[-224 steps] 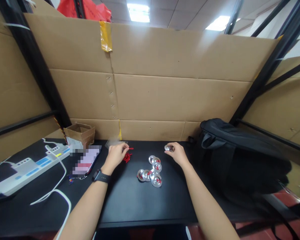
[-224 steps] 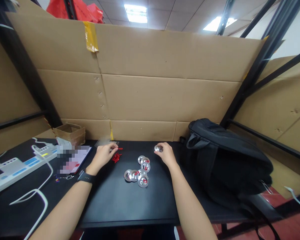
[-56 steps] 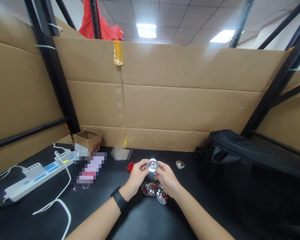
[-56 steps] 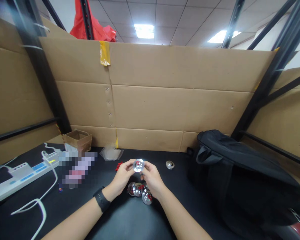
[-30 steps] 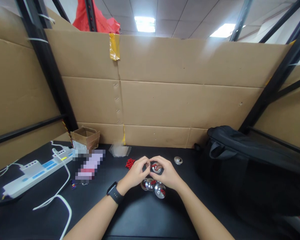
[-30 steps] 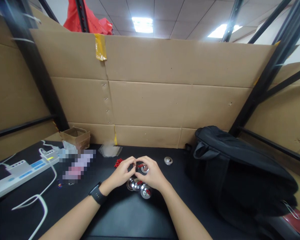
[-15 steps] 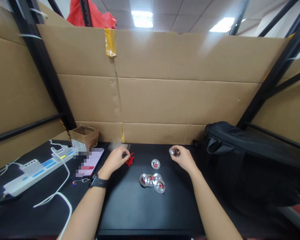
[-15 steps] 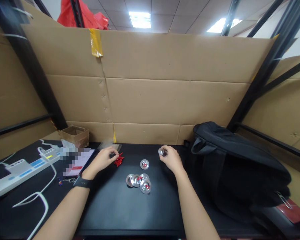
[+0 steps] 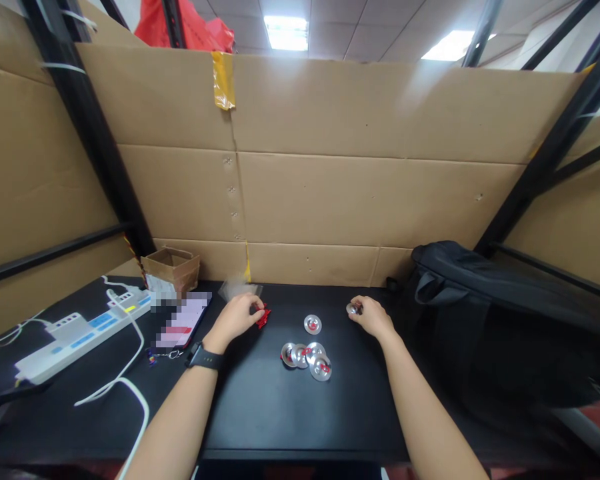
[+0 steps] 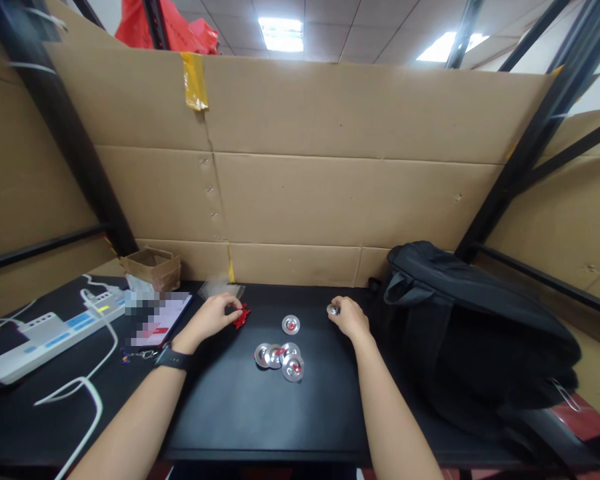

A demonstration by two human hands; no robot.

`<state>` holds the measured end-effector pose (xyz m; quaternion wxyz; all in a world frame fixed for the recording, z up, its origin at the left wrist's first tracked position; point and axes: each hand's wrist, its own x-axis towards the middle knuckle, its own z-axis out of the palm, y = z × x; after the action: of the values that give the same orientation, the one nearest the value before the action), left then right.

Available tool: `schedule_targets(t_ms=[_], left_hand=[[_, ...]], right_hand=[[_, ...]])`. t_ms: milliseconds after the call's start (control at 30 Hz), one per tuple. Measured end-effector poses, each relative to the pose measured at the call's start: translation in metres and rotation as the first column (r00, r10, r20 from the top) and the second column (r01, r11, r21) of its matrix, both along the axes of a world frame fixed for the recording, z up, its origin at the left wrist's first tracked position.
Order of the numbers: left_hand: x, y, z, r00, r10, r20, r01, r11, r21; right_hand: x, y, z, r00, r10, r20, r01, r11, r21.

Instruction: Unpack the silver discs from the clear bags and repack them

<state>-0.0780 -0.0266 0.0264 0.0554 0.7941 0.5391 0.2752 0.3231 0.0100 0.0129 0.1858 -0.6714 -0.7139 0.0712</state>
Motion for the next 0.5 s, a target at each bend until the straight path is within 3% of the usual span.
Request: schedule_targets(t_ms=[267,367,433,500], left_hand=[[0.017,-0.007,0.011,0.992,-0.087,0.095,0.081,0.994,0.071],[0.024,-0.01,0.01,0.986,-0.128,0.11,0.12,0.99,0.073],[0.031,-0.013,0.01,0.981,-0.163,0.108,0.157,0.986,0.061],[0.039,-0.016,0.009,0.975,-0.195,0.103,0.19,0.98,0.05]], right_hand=[[0.003,0.003,-0.006,1.0,0.013,0.025,-0.014,1.0,0.021],[-0.002,0.0,0.0,0.999,0.034,0.024,-0.037,0.992,0.124],[-0.01,-0.004,0.005,0.99,0.137,-0.014,-0.131,0.967,0.219],[-0.022,-0.01,0.009,0.941,0.329,-0.079,-0.302,0.922,0.24]])
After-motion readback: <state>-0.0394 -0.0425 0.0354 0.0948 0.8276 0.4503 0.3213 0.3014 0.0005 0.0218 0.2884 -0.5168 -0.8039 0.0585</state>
